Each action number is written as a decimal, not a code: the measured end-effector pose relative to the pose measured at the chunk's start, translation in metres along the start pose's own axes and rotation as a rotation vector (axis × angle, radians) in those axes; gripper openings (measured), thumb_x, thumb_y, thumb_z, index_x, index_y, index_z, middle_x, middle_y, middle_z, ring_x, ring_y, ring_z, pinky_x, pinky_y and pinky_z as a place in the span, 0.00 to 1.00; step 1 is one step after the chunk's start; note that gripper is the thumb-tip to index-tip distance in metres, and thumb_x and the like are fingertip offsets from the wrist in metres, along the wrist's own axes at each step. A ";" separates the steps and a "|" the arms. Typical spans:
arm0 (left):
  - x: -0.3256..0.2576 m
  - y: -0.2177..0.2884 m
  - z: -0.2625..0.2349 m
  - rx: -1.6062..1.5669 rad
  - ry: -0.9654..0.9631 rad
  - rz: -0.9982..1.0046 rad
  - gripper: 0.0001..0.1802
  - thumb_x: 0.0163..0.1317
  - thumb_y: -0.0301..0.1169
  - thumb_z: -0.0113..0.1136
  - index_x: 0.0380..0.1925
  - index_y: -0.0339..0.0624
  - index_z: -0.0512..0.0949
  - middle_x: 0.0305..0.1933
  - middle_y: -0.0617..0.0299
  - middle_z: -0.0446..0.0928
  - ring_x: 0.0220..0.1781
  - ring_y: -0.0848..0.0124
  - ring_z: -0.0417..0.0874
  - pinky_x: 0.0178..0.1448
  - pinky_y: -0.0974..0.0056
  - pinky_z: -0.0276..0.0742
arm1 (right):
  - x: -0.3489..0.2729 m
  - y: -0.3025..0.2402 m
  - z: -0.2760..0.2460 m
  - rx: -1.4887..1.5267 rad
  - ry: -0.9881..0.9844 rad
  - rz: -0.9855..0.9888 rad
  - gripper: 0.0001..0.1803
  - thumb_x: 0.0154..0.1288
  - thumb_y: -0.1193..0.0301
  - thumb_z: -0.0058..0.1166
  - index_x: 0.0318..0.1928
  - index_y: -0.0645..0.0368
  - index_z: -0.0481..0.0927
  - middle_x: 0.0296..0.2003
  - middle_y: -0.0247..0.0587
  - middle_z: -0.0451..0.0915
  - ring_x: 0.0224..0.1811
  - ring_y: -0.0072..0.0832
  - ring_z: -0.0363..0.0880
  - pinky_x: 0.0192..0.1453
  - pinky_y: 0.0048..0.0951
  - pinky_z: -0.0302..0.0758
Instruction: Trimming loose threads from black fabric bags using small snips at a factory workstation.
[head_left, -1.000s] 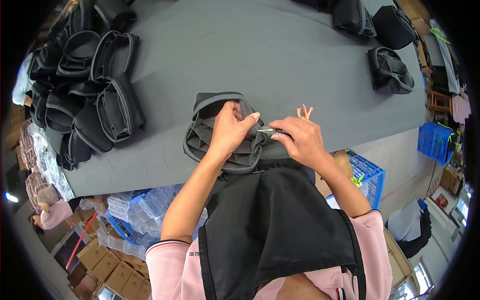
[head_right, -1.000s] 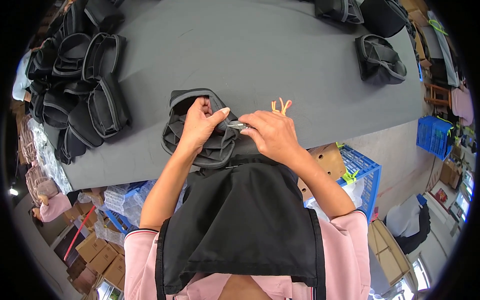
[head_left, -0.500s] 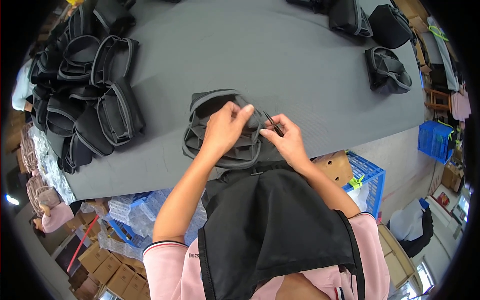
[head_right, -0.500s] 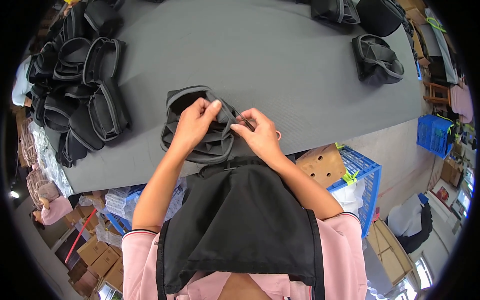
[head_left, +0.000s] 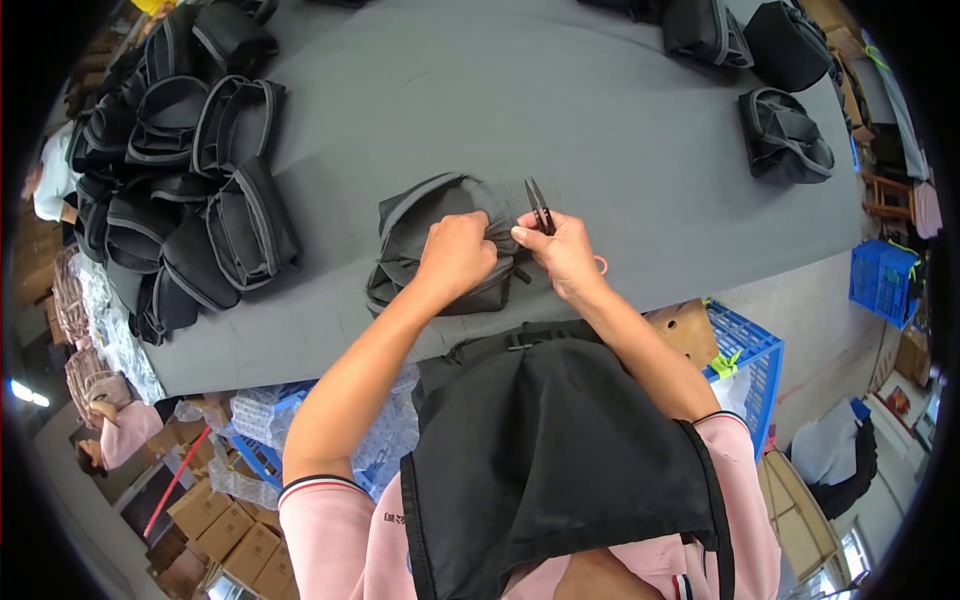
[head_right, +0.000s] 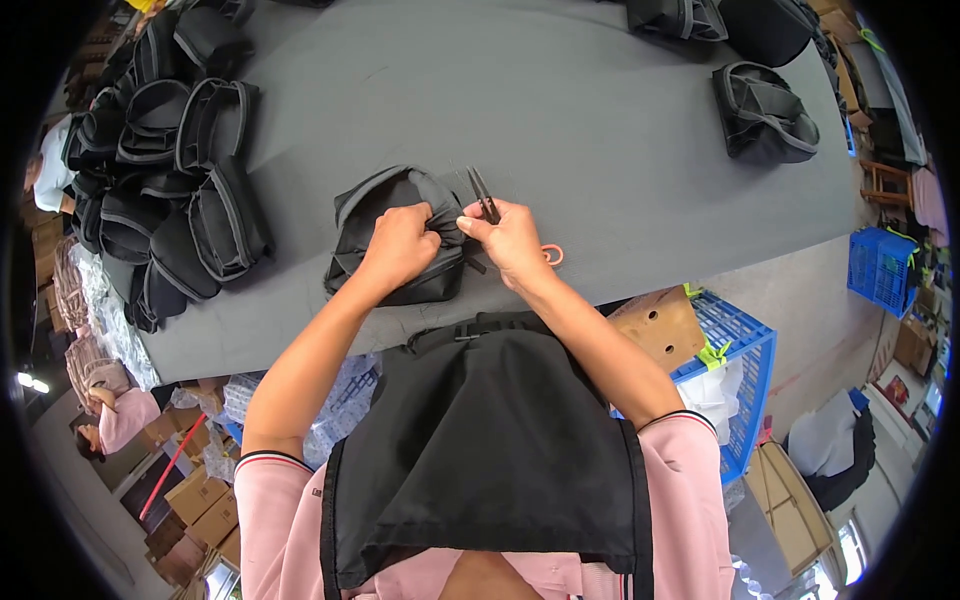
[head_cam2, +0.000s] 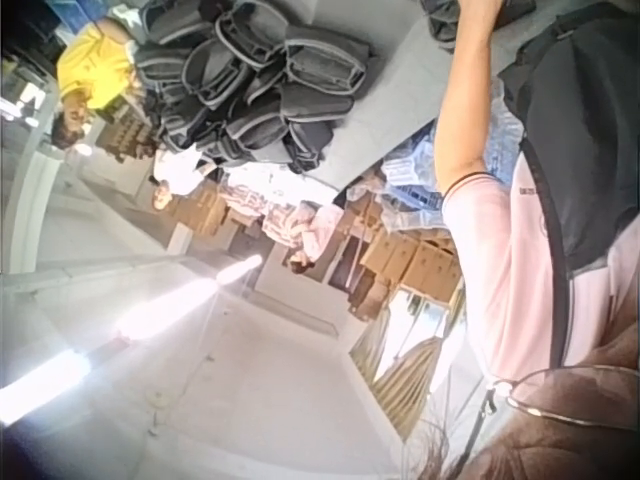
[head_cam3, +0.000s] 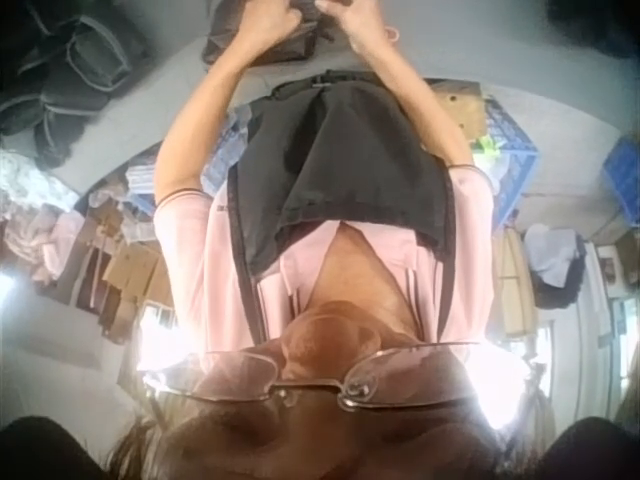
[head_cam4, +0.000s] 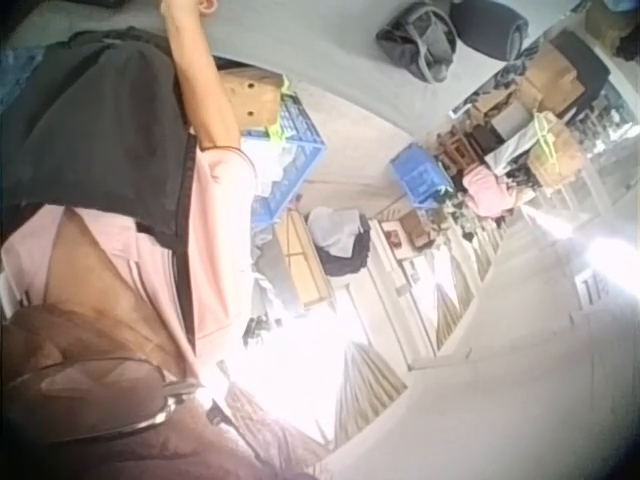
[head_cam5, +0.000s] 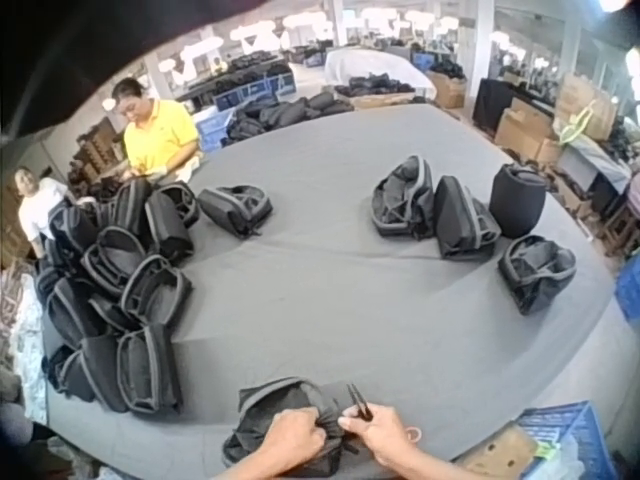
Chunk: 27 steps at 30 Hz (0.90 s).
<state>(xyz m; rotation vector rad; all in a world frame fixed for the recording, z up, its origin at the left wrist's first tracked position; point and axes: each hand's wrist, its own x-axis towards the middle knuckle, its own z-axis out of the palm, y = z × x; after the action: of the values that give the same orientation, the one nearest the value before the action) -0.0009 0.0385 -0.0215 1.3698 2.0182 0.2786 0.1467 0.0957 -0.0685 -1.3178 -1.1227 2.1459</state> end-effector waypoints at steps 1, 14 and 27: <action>0.001 0.001 -0.004 -0.146 -0.018 0.002 0.09 0.46 0.27 0.54 0.24 0.28 0.73 0.28 0.38 0.75 0.35 0.46 0.78 0.41 0.48 0.72 | 0.003 -0.001 -0.007 0.077 -0.053 0.074 0.05 0.53 0.77 0.61 0.31 0.63 0.79 0.24 0.29 0.76 0.24 0.15 0.69 0.27 0.20 0.66; 0.011 0.005 0.007 -0.137 0.003 -0.105 0.15 0.57 0.34 0.57 0.22 0.30 0.74 0.25 0.47 0.79 0.34 0.50 0.80 0.41 0.53 0.73 | -0.036 -0.016 -0.023 -0.841 0.150 -0.556 0.12 0.57 0.71 0.58 0.43 0.58 0.76 0.32 0.38 0.78 0.30 0.28 0.78 0.35 0.26 0.73; 0.014 0.008 0.013 -0.222 0.007 -0.190 0.15 0.56 0.36 0.57 0.25 0.30 0.77 0.25 0.46 0.79 0.34 0.49 0.80 0.42 0.52 0.73 | -0.042 -0.042 -0.022 -1.349 0.014 -0.881 0.16 0.50 0.70 0.61 0.42 0.55 0.78 0.27 0.32 0.74 0.27 0.30 0.76 0.30 0.30 0.68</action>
<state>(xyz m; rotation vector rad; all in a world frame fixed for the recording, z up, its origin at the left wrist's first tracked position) 0.0103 0.0517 -0.0328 1.0354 2.0375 0.4086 0.1830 0.1024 -0.0170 -0.8248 -2.6446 0.6017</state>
